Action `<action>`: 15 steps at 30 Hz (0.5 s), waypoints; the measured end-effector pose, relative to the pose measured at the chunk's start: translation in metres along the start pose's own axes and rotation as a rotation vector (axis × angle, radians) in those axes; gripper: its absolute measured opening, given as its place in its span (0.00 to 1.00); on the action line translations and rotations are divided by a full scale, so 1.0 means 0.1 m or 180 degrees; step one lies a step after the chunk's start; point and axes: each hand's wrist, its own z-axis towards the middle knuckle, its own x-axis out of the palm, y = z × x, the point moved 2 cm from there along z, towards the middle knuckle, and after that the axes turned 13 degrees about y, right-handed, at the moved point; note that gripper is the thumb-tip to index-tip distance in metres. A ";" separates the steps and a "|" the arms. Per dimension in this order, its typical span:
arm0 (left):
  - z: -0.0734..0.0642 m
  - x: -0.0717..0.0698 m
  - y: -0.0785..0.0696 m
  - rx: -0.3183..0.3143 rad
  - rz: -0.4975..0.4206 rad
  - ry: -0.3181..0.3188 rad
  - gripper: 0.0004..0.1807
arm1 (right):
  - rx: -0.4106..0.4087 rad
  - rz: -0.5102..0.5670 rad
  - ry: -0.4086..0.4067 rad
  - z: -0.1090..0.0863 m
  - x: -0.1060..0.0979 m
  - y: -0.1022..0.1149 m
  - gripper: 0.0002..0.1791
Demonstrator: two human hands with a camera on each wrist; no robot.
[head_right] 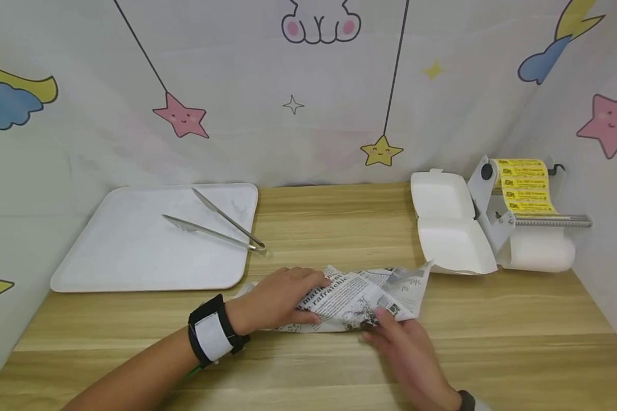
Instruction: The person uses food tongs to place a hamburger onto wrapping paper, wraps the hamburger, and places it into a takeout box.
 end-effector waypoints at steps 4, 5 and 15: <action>0.01 0.00 0.00 -0.0004 -0.0012 0.0006 0.33 | -0.0002 -0.0071 -0.0236 0.09 0.11 0.01 0.21; 0.01 0.00 0.00 -0.0006 -0.0015 0.0003 0.33 | -0.0002 -0.0085 -0.0301 0.11 0.14 0.02 0.20; 0.00 0.01 0.00 -0.0002 0.0009 0.0003 0.33 | -0.0049 -0.0364 -0.0394 0.19 0.27 0.03 0.31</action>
